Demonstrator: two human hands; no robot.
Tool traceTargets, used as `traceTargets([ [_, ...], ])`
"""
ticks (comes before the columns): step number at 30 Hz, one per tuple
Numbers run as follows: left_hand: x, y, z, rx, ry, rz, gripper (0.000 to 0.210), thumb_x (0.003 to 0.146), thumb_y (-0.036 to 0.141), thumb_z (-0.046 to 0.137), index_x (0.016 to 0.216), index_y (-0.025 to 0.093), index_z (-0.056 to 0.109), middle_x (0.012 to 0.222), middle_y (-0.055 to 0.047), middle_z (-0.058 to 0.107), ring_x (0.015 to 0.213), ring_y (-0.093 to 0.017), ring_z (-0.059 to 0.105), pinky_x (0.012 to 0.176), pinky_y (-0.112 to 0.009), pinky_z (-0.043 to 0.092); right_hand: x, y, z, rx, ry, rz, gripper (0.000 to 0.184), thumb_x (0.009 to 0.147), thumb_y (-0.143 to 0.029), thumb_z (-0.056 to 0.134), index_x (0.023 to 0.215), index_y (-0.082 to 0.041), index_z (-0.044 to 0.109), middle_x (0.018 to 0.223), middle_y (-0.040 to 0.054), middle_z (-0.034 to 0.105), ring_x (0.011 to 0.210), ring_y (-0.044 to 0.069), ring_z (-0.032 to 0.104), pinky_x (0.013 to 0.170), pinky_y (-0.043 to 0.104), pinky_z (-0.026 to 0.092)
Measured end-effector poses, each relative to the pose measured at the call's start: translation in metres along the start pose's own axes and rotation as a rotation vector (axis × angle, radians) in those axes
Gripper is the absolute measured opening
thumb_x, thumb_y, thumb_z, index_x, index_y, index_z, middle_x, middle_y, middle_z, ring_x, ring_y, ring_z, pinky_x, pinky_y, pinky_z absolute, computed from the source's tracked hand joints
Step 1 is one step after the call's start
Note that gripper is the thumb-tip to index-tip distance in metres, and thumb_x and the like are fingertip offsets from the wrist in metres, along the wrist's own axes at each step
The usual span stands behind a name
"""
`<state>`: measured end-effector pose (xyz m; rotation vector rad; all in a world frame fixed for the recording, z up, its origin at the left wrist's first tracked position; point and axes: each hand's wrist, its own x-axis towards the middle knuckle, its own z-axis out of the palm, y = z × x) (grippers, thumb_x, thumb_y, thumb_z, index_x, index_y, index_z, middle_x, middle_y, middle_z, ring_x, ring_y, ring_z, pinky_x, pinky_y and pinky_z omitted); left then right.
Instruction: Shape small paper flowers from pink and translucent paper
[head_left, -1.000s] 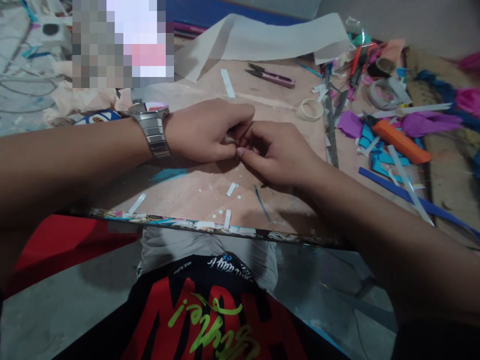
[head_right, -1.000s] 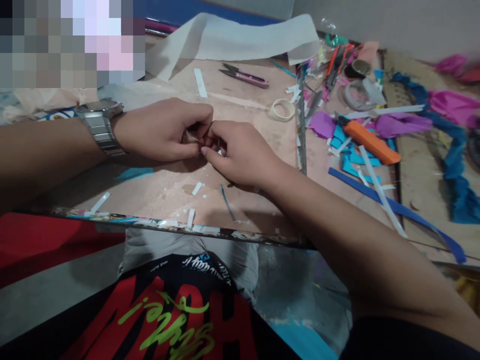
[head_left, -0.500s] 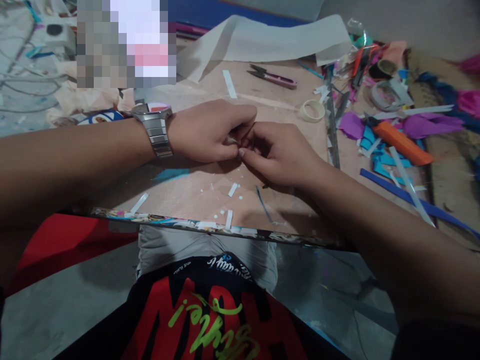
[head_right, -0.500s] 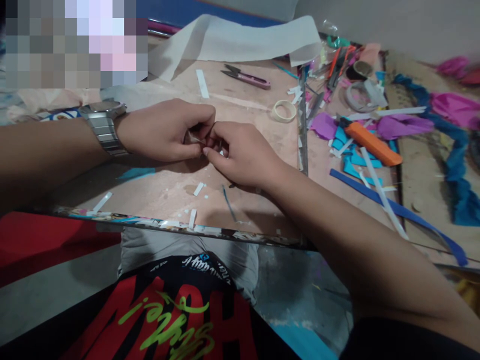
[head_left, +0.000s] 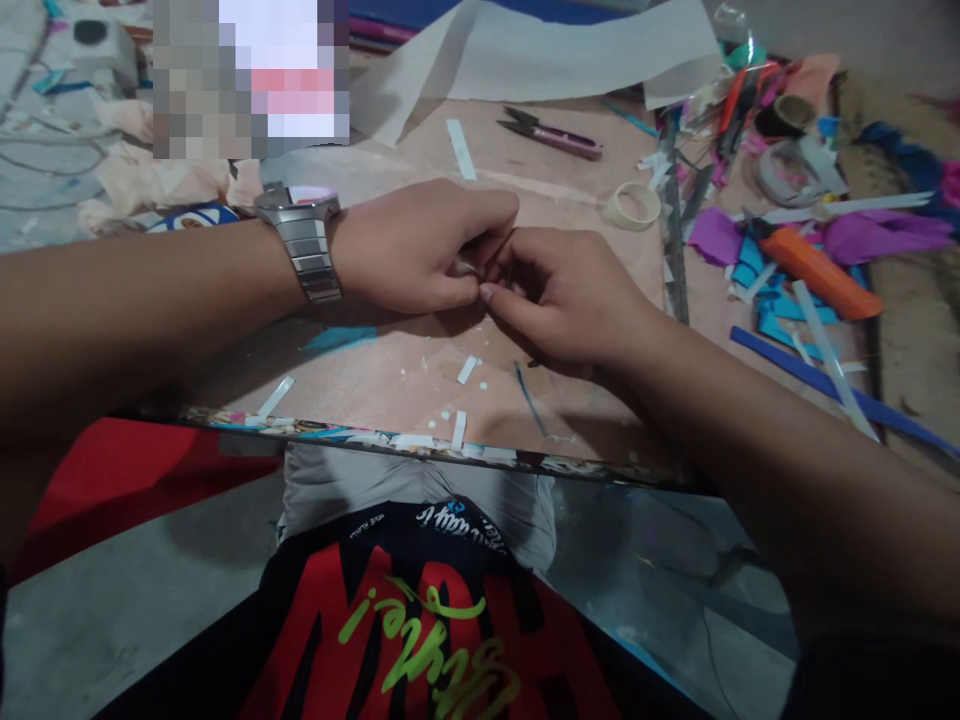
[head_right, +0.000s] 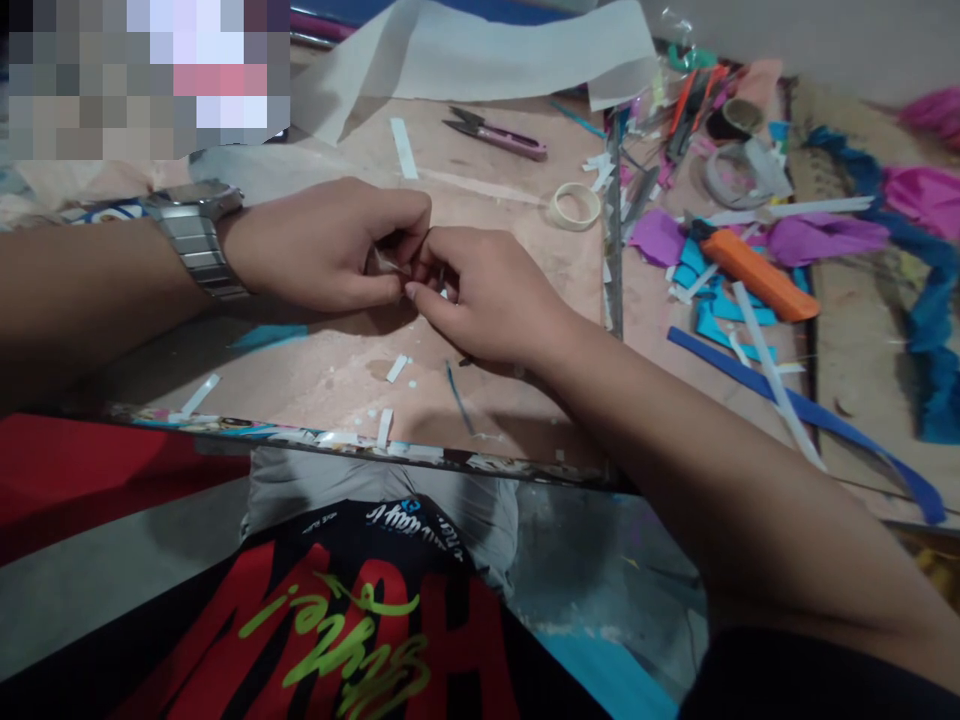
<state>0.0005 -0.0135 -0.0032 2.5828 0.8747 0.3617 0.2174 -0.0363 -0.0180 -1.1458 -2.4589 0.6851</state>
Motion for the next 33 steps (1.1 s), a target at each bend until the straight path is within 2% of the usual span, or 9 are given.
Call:
traceTargets([
  [6,-0.0002,0.0014,0.0002,0.018,-0.004,-0.022,0.013,0.08,0.028,0.06,0.089,0.024,0.053,0.084,-0.004,0.061,0.075,-0.021,0.054,0.066,-0.036,0.034,-0.0006,-0.0015,-0.0012,-0.018,-0.012,0.005,0.007,0.09,-0.03,0.069,0.091,-0.023,0.066,0.089,0.0079,0.073,0.081,0.026,0.064,0.073,0.042,0.046],
  [11,0.0008,-0.0008,0.0024,0.021,0.0,-0.038,0.017,0.079,0.029,0.064,0.092,0.023,0.055,0.086,-0.005,0.063,0.086,-0.026,0.064,0.073,-0.036,0.039,-0.0021,-0.002,-0.0007,-0.009,0.006,0.016,0.013,0.093,-0.035,0.071,0.09,-0.024,0.065,0.085,0.0076,0.071,0.082,0.027,0.063,0.07,0.042,0.047],
  [17,-0.0001,0.0013,0.0007,0.015,-0.026,-0.03,0.016,0.085,0.025,0.064,0.096,0.018,0.056,0.09,-0.006,0.064,0.09,-0.023,0.063,0.081,-0.034,0.042,-0.0018,-0.0023,-0.0007,-0.019,0.003,0.002,0.018,0.094,-0.039,0.073,0.092,-0.023,0.065,0.083,0.0084,0.071,0.081,0.027,0.062,0.071,0.042,0.049],
  [21,-0.0005,0.0033,-0.0008,0.024,-0.026,-0.04,0.016,0.083,0.025,0.066,0.095,0.021,0.057,0.089,-0.005,0.065,0.086,-0.022,0.061,0.075,-0.032,0.039,-0.0016,-0.0024,-0.0008,-0.022,0.002,0.014,0.016,0.093,-0.04,0.071,0.092,-0.025,0.067,0.087,0.0079,0.072,0.082,0.028,0.063,0.073,0.043,0.05],
  [27,-0.0009,0.0041,-0.0017,0.018,-0.029,-0.017,0.013,0.082,0.026,0.06,0.091,0.023,0.051,0.083,-0.003,0.057,0.072,-0.018,0.047,0.067,-0.034,0.03,-0.0014,-0.002,-0.0011,-0.001,-0.012,0.022,0.019,0.093,-0.044,0.071,0.095,-0.025,0.067,0.086,0.0076,0.071,0.084,0.028,0.062,0.075,0.043,0.05],
  [33,0.0008,-0.0021,0.0013,-0.032,-0.008,-0.007,0.018,0.077,0.032,0.06,0.086,0.026,0.045,0.08,-0.004,0.057,0.07,-0.022,0.048,0.065,-0.038,0.031,-0.001,-0.0018,-0.0005,-0.013,-0.01,0.026,0.016,0.093,-0.04,0.07,0.092,-0.025,0.066,0.087,0.007,0.07,0.085,0.028,0.063,0.073,0.041,0.048],
])
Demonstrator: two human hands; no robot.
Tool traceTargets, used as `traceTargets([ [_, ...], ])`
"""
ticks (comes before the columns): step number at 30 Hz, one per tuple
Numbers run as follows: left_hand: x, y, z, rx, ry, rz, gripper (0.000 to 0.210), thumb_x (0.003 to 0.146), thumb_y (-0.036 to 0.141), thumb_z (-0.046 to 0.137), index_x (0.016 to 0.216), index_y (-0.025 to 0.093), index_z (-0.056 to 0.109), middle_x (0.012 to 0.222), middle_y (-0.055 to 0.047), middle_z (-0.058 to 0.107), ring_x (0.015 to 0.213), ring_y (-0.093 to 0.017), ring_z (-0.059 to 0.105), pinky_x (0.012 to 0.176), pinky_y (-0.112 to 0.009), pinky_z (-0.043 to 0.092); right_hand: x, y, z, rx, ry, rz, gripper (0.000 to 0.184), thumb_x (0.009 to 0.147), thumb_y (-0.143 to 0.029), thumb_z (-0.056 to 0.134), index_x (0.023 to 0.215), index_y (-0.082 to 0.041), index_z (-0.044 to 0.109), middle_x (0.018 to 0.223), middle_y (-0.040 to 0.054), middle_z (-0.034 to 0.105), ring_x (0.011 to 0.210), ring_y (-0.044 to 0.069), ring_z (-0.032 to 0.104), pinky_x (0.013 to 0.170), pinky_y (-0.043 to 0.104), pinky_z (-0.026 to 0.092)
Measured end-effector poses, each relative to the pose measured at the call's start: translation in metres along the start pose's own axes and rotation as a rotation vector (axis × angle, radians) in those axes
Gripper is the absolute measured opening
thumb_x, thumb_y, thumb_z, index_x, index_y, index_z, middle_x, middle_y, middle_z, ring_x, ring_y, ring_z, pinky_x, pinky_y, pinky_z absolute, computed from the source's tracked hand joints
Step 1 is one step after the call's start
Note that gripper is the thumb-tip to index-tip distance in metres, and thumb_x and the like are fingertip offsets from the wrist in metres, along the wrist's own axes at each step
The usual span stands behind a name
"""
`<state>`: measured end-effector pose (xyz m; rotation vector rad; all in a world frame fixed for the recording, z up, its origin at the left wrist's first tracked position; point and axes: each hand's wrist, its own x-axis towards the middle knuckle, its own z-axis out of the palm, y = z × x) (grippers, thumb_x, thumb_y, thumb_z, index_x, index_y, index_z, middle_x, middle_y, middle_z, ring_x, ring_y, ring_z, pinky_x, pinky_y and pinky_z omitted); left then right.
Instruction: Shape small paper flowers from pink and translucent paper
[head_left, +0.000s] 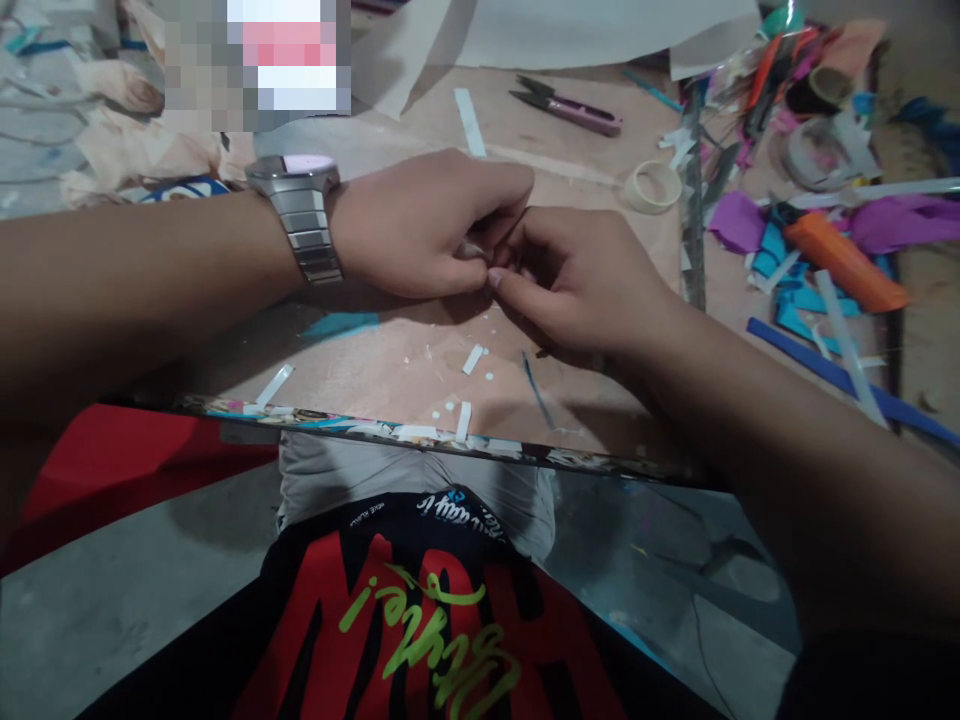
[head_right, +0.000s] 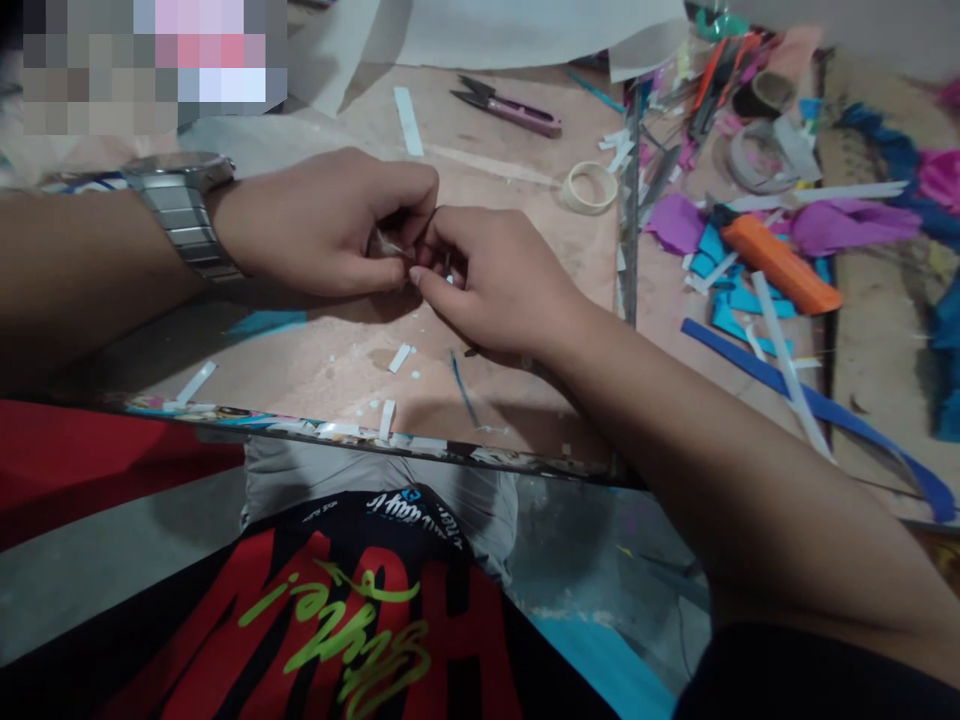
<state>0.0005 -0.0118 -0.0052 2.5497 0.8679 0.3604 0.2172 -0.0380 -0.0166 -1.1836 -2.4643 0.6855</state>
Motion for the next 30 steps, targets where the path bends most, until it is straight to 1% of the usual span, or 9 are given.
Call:
traceTargets([
  [7,-0.0008,0.002,-0.0009,-0.001,0.003,0.003,0.013,0.077,0.03,0.058,0.086,0.026,0.05,0.081,-0.005,0.061,0.07,-0.022,0.049,0.064,-0.039,0.034,0.0004,0.0012,0.0005,0.007,0.015,-0.02,0.014,0.092,-0.037,0.07,0.091,-0.024,0.067,0.085,0.0065,0.071,0.083,0.027,0.063,0.073,0.039,0.046],
  [10,-0.0012,0.0014,-0.0004,0.001,0.013,0.022,0.012,0.076,0.031,0.059,0.086,0.026,0.054,0.081,-0.005,0.063,0.071,-0.022,0.049,0.064,-0.039,0.034,0.001,0.002,0.0011,0.006,0.01,-0.036,0.009,0.091,-0.032,0.069,0.089,-0.023,0.066,0.085,0.0064,0.071,0.079,0.026,0.063,0.072,0.04,0.046],
  [13,-0.0015,0.0009,0.0,0.003,0.025,0.023,0.015,0.076,0.03,0.059,0.091,0.026,0.059,0.078,-0.004,0.064,0.074,-0.021,0.049,0.065,-0.037,0.034,0.0013,0.0031,0.0019,0.008,0.021,-0.05,0.006,0.089,-0.028,0.067,0.088,-0.023,0.065,0.085,0.0063,0.071,0.076,0.025,0.062,0.071,0.039,0.045],
  [15,-0.0015,0.0013,-0.0002,0.011,0.022,0.011,0.017,0.077,0.029,0.059,0.094,0.026,0.062,0.077,-0.003,0.066,0.076,-0.021,0.05,0.066,-0.036,0.035,0.0011,0.0033,0.0023,0.017,0.03,-0.049,0.006,0.089,-0.028,0.067,0.088,-0.022,0.066,0.085,0.0059,0.071,0.076,0.024,0.061,0.071,0.038,0.044],
  [21,-0.0011,0.0034,-0.002,0.0,-0.001,0.001,0.018,0.078,0.032,0.057,0.094,0.028,0.066,0.069,-0.003,0.066,0.08,-0.025,0.056,0.069,-0.04,0.036,0.0007,0.0014,0.001,0.024,0.012,-0.019,0.013,0.09,-0.035,0.069,0.089,-0.023,0.068,0.084,0.0058,0.071,0.079,0.025,0.061,0.07,0.037,0.044],
  [25,-0.0016,0.0047,-0.0027,0.01,-0.016,-0.009,0.02,0.08,0.032,0.055,0.097,0.028,0.065,0.069,-0.003,0.066,0.082,-0.025,0.056,0.071,-0.039,0.037,0.0011,0.0007,0.0009,0.017,0.013,-0.025,0.01,0.09,-0.033,0.067,0.088,-0.023,0.068,0.083,0.0057,0.071,0.079,0.024,0.06,0.07,0.037,0.044],
  [30,-0.0018,0.0033,-0.0014,0.0,0.001,-0.003,0.02,0.08,0.034,0.057,0.097,0.028,0.068,0.068,-0.003,0.066,0.085,-0.026,0.058,0.07,-0.039,0.039,0.0011,0.0018,0.0018,0.006,0.026,-0.044,0.008,0.089,-0.029,0.066,0.087,-0.021,0.067,0.083,0.0054,0.07,0.076,0.023,0.06,0.069,0.036,0.042],
])
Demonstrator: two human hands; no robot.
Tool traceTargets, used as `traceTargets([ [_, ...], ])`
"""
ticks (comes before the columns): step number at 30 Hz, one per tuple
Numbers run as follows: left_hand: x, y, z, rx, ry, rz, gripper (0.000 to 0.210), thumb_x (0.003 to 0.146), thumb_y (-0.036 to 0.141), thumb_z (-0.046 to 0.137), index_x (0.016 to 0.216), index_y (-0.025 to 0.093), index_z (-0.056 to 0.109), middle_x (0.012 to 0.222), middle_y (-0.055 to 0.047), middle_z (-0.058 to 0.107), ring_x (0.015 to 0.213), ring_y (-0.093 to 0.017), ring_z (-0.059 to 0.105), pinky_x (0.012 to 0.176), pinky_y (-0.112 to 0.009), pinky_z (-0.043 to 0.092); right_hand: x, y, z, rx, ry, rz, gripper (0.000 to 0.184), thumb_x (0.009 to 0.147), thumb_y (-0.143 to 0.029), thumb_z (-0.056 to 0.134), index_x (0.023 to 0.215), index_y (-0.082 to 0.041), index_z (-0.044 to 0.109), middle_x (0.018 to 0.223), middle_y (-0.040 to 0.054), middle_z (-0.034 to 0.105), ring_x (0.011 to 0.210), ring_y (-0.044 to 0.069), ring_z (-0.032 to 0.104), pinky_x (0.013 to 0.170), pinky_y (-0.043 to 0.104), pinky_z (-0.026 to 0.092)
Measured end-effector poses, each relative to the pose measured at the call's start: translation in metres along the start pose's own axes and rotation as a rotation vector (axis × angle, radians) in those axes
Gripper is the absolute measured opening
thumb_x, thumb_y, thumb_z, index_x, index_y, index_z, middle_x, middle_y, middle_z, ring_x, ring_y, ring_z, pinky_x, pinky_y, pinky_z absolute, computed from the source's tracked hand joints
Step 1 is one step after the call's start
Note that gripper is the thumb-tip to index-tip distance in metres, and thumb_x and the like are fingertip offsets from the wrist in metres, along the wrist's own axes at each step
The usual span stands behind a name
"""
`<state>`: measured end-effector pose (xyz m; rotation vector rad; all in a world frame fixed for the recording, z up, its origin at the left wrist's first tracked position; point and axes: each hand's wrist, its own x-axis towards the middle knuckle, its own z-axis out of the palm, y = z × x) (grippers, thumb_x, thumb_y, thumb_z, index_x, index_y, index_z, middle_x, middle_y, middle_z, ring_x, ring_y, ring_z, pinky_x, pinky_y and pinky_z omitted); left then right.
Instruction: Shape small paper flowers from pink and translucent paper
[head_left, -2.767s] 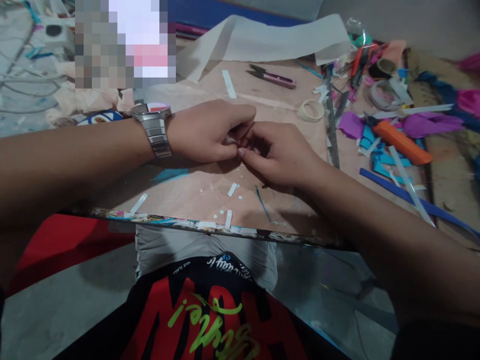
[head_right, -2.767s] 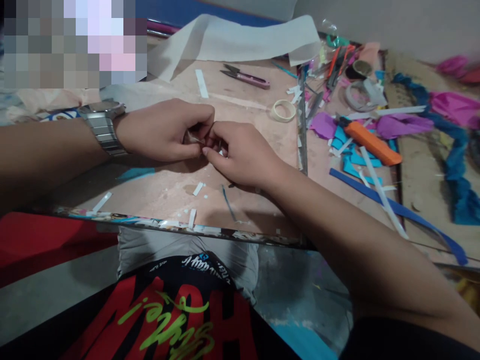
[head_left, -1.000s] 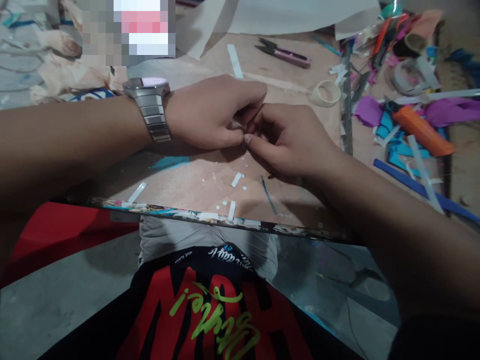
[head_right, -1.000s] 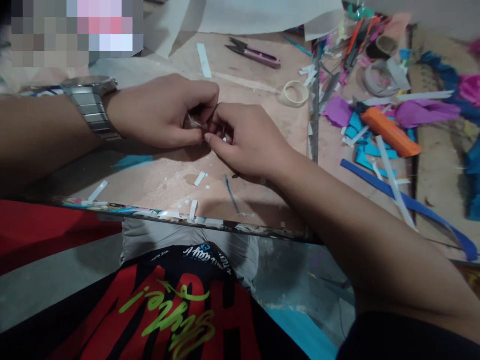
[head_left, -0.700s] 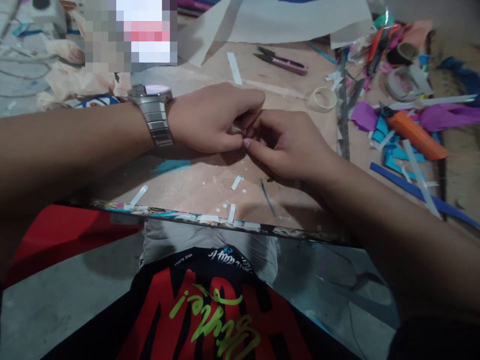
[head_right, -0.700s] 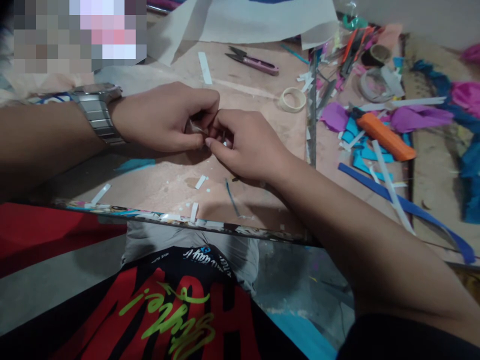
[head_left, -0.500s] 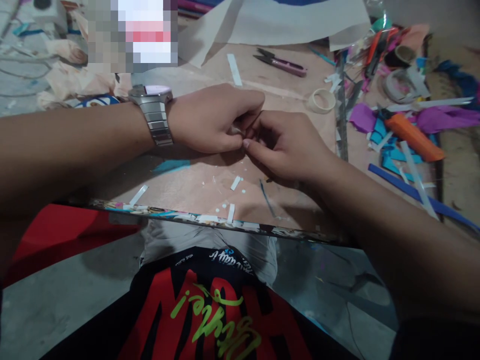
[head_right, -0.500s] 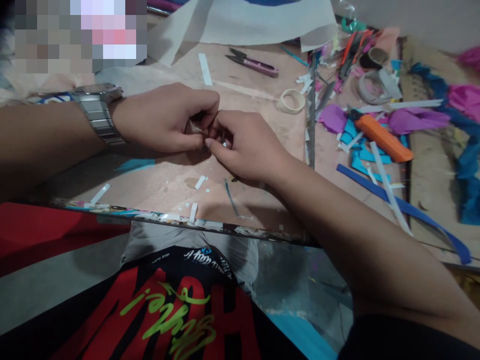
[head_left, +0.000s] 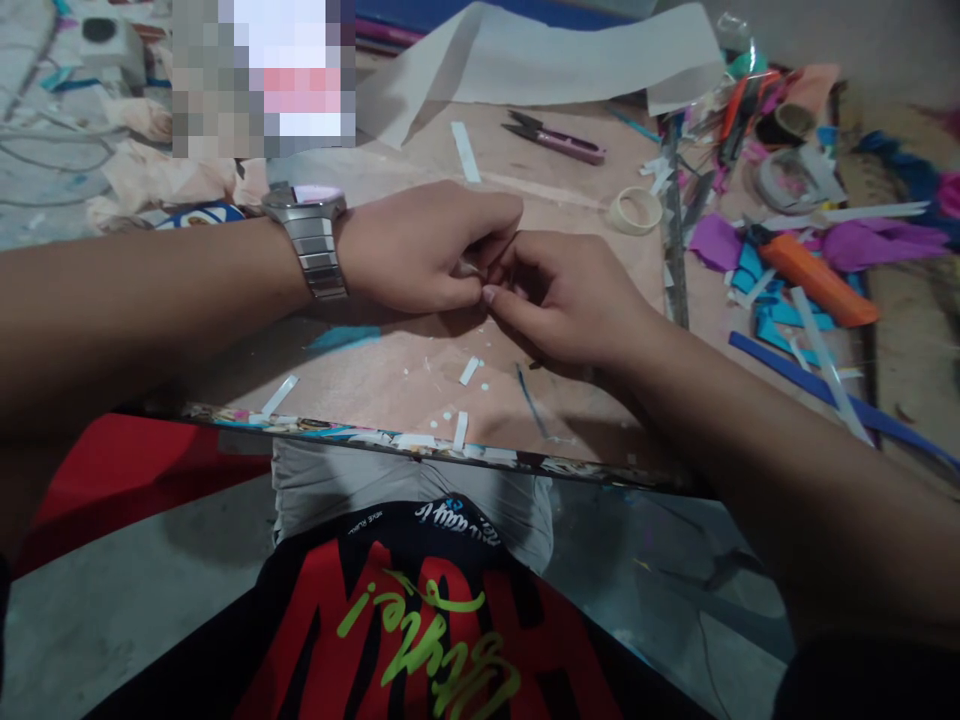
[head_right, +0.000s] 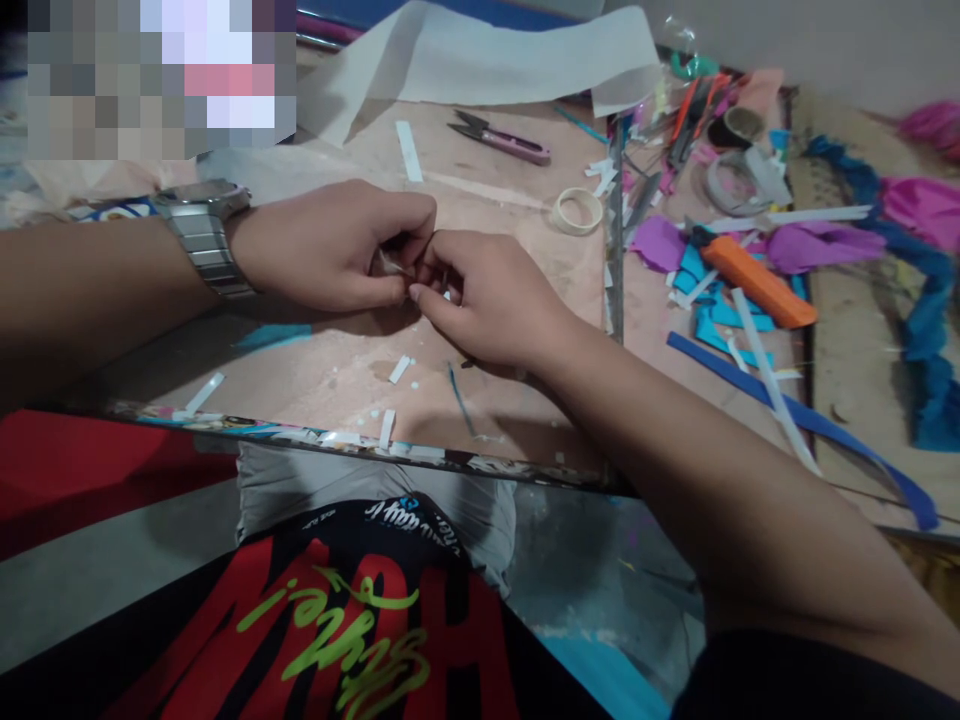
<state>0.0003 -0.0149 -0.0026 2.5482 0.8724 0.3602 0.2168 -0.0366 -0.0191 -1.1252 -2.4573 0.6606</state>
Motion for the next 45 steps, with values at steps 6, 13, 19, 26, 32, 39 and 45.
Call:
traceTargets([
  [6,0.0012,-0.0053,0.0018,-0.016,0.006,0.04,0.024,0.08,0.034,0.057,0.1,0.028,0.069,0.073,-0.005,0.069,0.084,-0.026,0.059,0.071,-0.041,0.042,-0.0002,0.0028,0.0004,-0.005,0.009,-0.026,0.013,0.091,-0.034,0.067,0.086,-0.022,0.066,0.081,0.0049,0.069,0.074,0.022,0.059,0.069,0.035,0.043],
  [13,0.0011,-0.0039,0.0003,-0.011,-0.004,0.045,0.029,0.08,0.034,0.056,0.103,0.029,0.072,0.078,-0.006,0.072,0.089,-0.029,0.064,0.073,-0.045,0.046,-0.0003,0.0024,0.0003,0.006,0.01,-0.023,0.013,0.09,-0.034,0.069,0.086,-0.022,0.066,0.081,0.0052,0.069,0.075,0.023,0.06,0.069,0.035,0.043],
  [19,0.0009,-0.0027,-0.0004,0.037,-0.008,0.033,0.032,0.08,0.034,0.055,0.108,0.03,0.071,0.079,-0.006,0.072,0.087,-0.029,0.063,0.072,-0.046,0.045,-0.0003,0.0031,0.0006,0.033,0.01,-0.022,0.014,0.09,-0.035,0.07,0.087,-0.022,0.066,0.08,0.0051,0.069,0.077,0.023,0.06,0.069,0.035,0.043],
  [26,0.0008,0.0,-0.0014,0.066,-0.019,0.02,0.035,0.08,0.035,0.053,0.11,0.031,0.071,0.083,-0.007,0.073,0.086,-0.03,0.063,0.072,-0.048,0.045,-0.0003,0.0036,0.0007,0.012,0.011,-0.029,0.011,0.09,-0.031,0.069,0.086,-0.022,0.066,0.081,0.0045,0.069,0.074,0.022,0.06,0.069,0.035,0.043],
  [32,0.0005,0.0002,-0.0005,0.094,-0.013,0.016,0.034,0.082,0.035,0.051,0.11,0.03,0.07,0.084,-0.007,0.073,0.086,-0.029,0.062,0.072,-0.046,0.044,0.0,0.0062,0.0024,-0.005,0.034,-0.065,0.006,0.089,-0.027,0.067,0.089,-0.021,0.067,0.084,0.0042,0.071,0.073,0.021,0.06,0.068,0.035,0.044],
  [39,0.0008,-0.0033,0.0015,0.066,0.007,0.035,0.029,0.08,0.036,0.054,0.105,0.03,0.068,0.081,-0.006,0.072,0.085,-0.029,0.061,0.071,-0.045,0.042,-0.001,0.004,0.0011,0.014,0.016,-0.039,0.016,0.092,-0.04,0.07,0.091,-0.024,0.068,0.082,0.0055,0.071,0.079,0.025,0.062,0.07,0.037,0.046],
  [45,0.001,-0.0052,0.0025,0.051,0.008,0.031,0.017,0.08,0.035,0.057,0.094,0.026,0.061,0.085,-0.007,0.068,0.078,-0.026,0.061,0.066,-0.042,0.04,-0.001,0.0017,0.0002,0.009,0.003,-0.006,0.014,0.092,-0.038,0.071,0.09,-0.025,0.066,0.084,0.0054,0.07,0.081,0.025,0.062,0.072,0.039,0.046],
])
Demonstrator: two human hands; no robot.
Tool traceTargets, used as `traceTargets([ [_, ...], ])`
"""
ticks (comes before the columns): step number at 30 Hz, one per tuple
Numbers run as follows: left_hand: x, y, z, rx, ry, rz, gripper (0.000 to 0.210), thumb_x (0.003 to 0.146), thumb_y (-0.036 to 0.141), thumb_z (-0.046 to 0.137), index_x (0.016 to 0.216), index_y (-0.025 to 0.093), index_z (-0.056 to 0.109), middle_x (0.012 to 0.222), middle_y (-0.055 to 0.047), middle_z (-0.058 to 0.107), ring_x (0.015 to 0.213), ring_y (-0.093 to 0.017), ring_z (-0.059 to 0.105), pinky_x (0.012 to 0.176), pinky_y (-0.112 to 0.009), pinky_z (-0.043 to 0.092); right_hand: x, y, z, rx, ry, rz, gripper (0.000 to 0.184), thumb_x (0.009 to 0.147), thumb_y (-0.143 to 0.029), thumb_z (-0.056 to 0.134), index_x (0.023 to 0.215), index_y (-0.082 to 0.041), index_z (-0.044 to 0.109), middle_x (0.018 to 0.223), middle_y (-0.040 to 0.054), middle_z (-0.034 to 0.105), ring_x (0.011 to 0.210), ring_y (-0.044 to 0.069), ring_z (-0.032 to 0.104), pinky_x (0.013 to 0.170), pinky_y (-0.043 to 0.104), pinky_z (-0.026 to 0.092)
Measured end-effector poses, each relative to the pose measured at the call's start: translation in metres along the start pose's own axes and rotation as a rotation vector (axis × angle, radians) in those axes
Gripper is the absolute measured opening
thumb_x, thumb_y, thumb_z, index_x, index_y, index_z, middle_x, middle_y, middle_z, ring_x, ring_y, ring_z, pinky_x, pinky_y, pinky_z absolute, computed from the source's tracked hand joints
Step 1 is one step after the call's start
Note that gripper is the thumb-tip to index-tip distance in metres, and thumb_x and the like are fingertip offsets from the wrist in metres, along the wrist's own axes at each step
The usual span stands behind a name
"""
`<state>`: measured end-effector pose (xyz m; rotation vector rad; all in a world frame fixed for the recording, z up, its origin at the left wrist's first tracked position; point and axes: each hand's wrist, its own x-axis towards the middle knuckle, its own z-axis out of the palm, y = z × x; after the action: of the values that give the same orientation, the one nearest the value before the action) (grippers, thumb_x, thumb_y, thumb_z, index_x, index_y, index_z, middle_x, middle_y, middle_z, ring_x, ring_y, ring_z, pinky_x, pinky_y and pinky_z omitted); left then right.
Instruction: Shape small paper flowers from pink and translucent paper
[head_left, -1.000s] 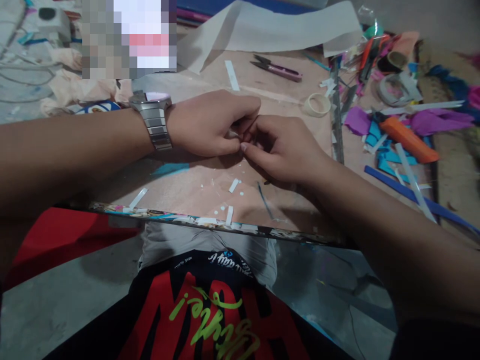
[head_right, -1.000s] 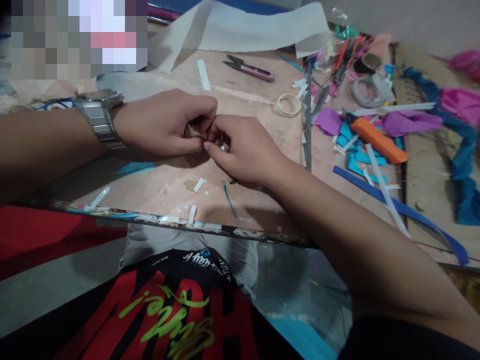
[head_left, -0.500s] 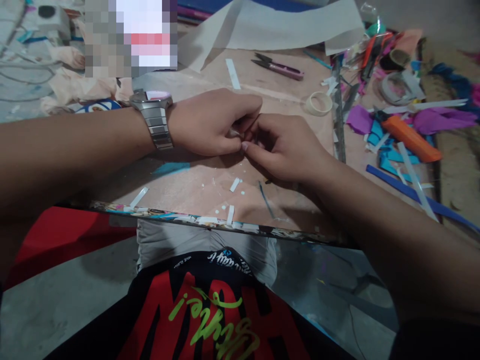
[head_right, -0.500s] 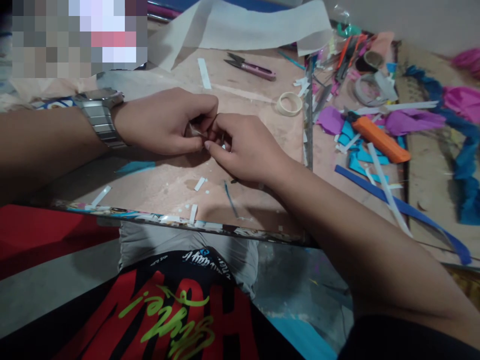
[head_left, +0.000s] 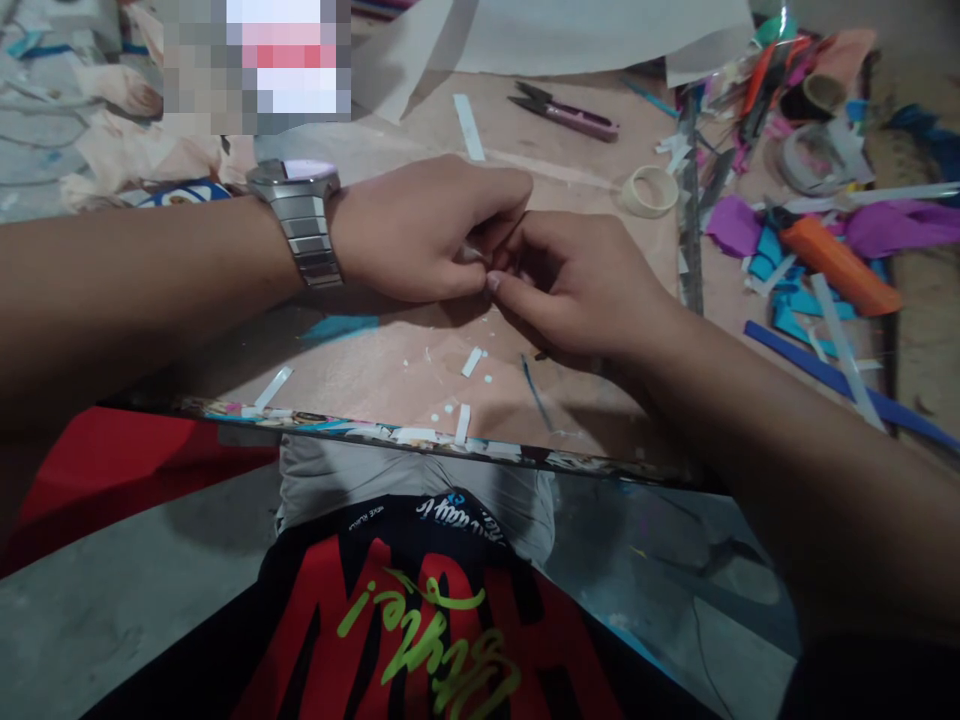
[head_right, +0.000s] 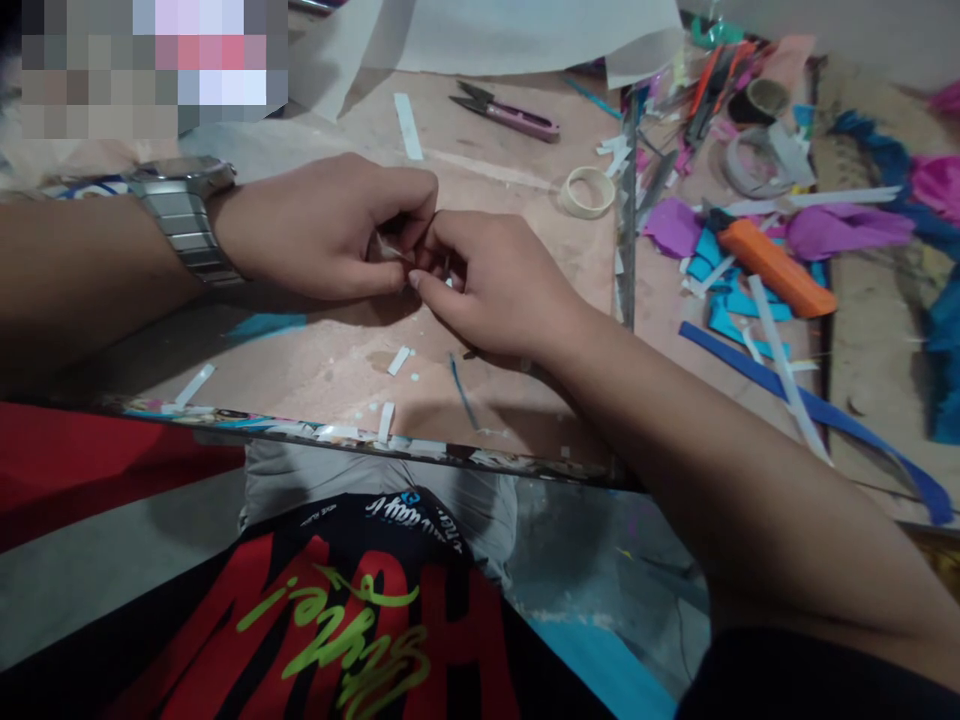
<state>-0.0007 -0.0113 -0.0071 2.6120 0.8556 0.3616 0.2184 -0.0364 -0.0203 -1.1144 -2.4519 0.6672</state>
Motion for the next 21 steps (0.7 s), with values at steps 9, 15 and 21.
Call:
traceTargets([
  [9,-0.0001,0.0011,0.0001,0.04,0.001,-0.014,0.019,0.08,0.031,0.059,0.096,0.021,0.06,0.084,-0.004,0.063,0.077,-0.021,0.059,0.069,-0.035,0.041,0.0004,-0.0026,-0.002,-0.025,-0.016,0.02,0.014,0.091,-0.04,0.072,0.09,-0.027,0.066,0.083,0.0049,0.071,0.08,0.026,0.062,0.072,0.042,0.049],
  [15,-0.0001,0.0009,0.0005,0.014,0.017,-0.022,0.018,0.078,0.033,0.061,0.092,0.023,0.057,0.082,-0.005,0.064,0.077,-0.023,0.06,0.071,-0.036,0.043,0.0005,-0.0023,-0.0016,-0.027,-0.003,0.002,0.01,0.09,-0.032,0.071,0.088,-0.025,0.065,0.083,0.0059,0.072,0.08,0.026,0.063,0.07,0.041,0.048],
  [21,-0.0005,0.0033,0.0,0.01,0.005,-0.034,0.017,0.079,0.03,0.063,0.092,0.022,0.055,0.086,-0.005,0.064,0.082,-0.024,0.063,0.077,-0.036,0.045,0.0008,-0.0003,-0.0009,-0.05,0.008,-0.012,0.006,0.088,-0.026,0.069,0.088,-0.023,0.065,0.085,0.0066,0.072,0.075,0.024,0.062,0.069,0.04,0.046],
])
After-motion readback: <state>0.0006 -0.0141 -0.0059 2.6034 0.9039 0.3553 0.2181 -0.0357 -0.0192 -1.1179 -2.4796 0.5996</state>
